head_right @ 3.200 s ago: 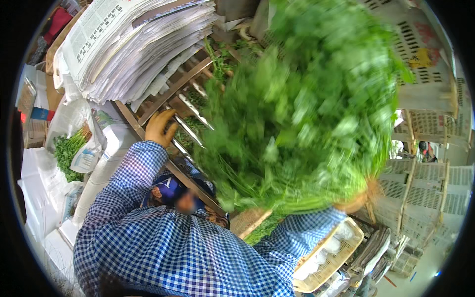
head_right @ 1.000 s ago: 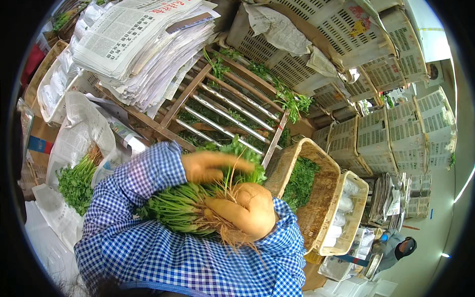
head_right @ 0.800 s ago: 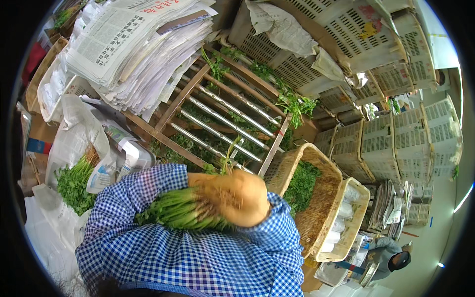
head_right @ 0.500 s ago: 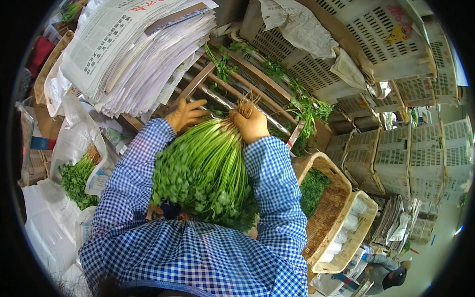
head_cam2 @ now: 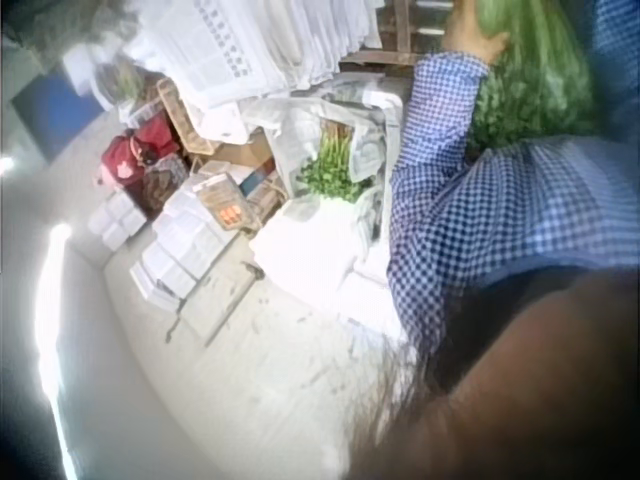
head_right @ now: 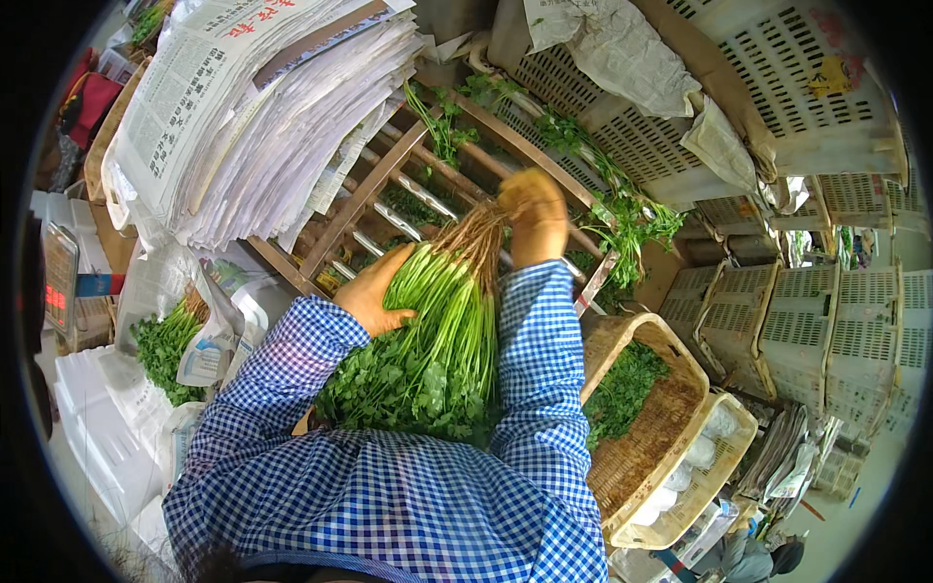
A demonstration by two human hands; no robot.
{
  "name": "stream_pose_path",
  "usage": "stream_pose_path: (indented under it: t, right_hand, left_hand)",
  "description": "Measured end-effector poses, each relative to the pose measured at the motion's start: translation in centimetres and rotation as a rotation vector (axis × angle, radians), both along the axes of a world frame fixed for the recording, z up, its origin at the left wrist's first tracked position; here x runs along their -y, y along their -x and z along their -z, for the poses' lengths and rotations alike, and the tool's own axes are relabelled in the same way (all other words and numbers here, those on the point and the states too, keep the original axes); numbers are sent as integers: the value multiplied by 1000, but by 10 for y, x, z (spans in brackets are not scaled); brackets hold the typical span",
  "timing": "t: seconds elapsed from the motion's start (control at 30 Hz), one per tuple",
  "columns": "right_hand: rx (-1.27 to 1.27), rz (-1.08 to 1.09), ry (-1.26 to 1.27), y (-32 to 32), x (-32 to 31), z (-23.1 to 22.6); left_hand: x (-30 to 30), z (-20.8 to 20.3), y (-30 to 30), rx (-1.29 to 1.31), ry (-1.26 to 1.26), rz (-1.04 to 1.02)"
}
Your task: The person sorts bunches of cilantro on a wooden rack, shakes off excess dirt, and places them into a cardboard box lined with newspaper. They then take more cilantro from a large basket and repeat the process, occasionally adjusting the newspaper lining.
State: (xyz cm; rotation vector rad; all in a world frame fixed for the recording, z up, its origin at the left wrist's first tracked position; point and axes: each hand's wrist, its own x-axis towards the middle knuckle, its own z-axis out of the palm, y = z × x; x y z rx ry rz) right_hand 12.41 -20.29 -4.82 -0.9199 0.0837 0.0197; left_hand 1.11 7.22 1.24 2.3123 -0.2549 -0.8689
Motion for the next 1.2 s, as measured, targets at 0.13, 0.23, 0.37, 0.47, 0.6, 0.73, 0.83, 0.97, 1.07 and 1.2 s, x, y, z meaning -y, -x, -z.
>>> stream_pose_path:
  t: [0.13,0.23,0.37,0.47,0.6,0.73,0.83,0.97,1.07,1.2]
  right_hand:
    - [-147,412,739,8,38,-54]
    - [-221,313,1074,59,71,-37]
    - [-562,24,909,162,36,-56]
    - [-388,12,1105,203,10,-40]
    - [-222,80,1255,127,-18,-85]
    - [-250,-458,1726,44,-52,-84]
    - [-354,-484,1681,23,-53,-66]
    - [-285,397,695,28,7,-53]
    - [-353,436,865,66,33,-52]
    - [-598,44,866,155,68,-37]
  left_hand:
    - [4,0,2,22,16,-61]
    - [1,3,5,50,57,-72]
    - [2,4,2,5,36,-48]
    - [3,-2,1,22,73,-50]
    - [0,8,7,68,83,-55]
    - [4,3,5,32,66,-73]
    - [5,3,5,80,91,-75]
    - [3,8,8,102,116,-76]
    - [1,2,8,113,29,-95]
    - [1,-19,6,41,-120,-137]
